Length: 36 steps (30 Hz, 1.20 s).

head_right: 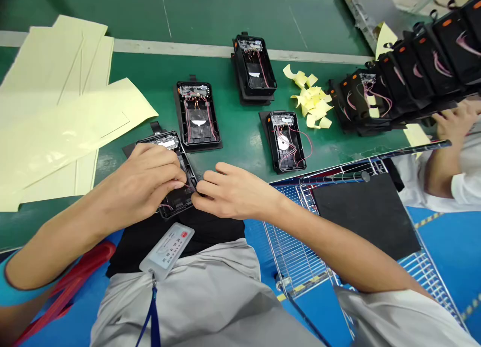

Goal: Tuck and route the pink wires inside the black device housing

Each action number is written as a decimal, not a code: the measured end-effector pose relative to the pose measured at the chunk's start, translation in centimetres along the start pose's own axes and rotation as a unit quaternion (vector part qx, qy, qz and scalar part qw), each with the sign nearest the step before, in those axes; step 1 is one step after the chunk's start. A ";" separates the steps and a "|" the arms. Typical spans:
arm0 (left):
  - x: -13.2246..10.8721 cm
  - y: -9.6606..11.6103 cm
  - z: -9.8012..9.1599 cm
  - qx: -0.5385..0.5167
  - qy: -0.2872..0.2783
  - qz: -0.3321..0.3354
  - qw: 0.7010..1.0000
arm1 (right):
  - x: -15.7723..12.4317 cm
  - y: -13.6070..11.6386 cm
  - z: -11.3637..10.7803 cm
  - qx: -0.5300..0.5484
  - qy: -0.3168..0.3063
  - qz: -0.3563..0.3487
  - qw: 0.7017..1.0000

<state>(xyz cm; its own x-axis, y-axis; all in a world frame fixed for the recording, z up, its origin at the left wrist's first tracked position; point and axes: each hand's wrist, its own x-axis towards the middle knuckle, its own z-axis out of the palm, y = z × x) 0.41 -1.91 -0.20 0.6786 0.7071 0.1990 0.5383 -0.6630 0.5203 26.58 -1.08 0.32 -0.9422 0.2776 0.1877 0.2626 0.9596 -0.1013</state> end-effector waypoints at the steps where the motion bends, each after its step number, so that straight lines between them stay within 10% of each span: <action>1: 0.0 0.0 0.0 -0.001 0.004 0.001 1.000 | 0.1 0.0 -0.1 -0.001 -0.002 -0.005 1.000; 36: 0.1 -0.2 1.8 0.005 0.001 -0.027 1.000 | -0.5 -0.3 1.2 -0.052 0.008 -0.037 0.998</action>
<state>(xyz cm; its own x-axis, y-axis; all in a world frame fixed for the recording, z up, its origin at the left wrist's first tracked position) 1.22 -2.15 -1.75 0.6470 0.7428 0.1720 0.5793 -0.6256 0.5226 26.76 -1.55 -0.95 -0.9564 0.2066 0.2066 0.2142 0.9767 0.0151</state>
